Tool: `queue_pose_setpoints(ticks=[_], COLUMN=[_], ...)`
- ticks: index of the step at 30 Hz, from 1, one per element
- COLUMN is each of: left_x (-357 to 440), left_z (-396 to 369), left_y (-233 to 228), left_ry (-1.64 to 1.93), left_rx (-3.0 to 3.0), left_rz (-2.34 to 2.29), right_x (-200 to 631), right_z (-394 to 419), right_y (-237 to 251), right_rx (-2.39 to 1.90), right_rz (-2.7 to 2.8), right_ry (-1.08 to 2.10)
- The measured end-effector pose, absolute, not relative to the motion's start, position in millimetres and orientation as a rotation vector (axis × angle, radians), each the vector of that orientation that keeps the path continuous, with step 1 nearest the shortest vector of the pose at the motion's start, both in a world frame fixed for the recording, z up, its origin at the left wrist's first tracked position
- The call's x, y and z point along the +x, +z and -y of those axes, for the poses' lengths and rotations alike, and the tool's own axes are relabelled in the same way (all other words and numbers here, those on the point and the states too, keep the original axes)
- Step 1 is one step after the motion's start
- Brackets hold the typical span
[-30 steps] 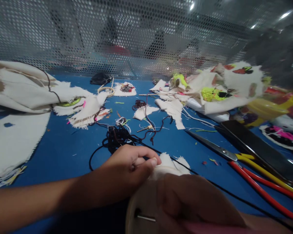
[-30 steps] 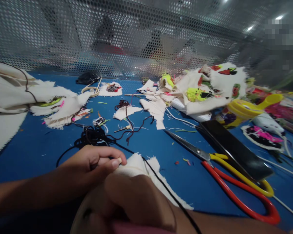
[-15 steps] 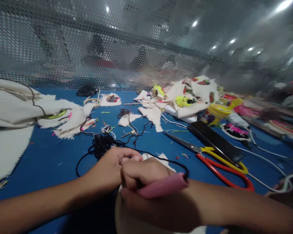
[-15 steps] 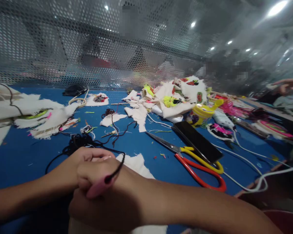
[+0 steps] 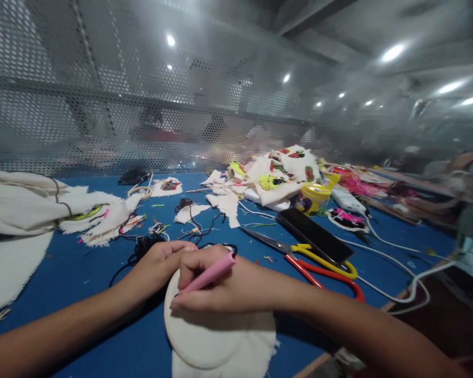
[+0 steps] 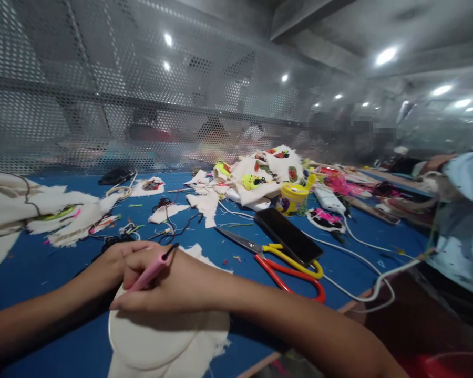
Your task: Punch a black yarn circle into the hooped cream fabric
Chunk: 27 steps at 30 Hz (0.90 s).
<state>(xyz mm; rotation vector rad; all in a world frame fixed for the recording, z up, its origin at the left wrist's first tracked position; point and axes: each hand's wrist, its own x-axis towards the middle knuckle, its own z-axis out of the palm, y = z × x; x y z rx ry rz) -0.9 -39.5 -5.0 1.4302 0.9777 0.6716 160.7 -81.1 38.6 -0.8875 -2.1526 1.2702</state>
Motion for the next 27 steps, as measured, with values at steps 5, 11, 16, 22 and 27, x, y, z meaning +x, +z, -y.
queue_pose_setpoints(ticks=[5,11,16,22,27], left_x=[18.2,41.0,41.2,39.1,37.7], left_z=[36.9,20.5,13.6,16.3,16.2], left_y=[-0.2,2.0,0.7,0.0,0.1], left_ry=[0.728,0.863,0.901,0.847,0.817], left_rx=[1.347,1.309,1.39,1.383,1.398], left_rz=[-0.974,-0.968,-0.99,-0.996,-0.966], right_x=[175.2,188.5,193.5,194.2,191.8], right_z=[69.1,47.5,40.0,39.6,40.4], right_y=[40.8,38.3,35.3,35.6,36.1], right_rx=[-0.917,-1.046,-0.983,-0.931,-1.004], right_rz=[2.087,2.044,2.112,2.131,2.195], right_ry=[1.227,1.054,1.134,1.152,1.04])
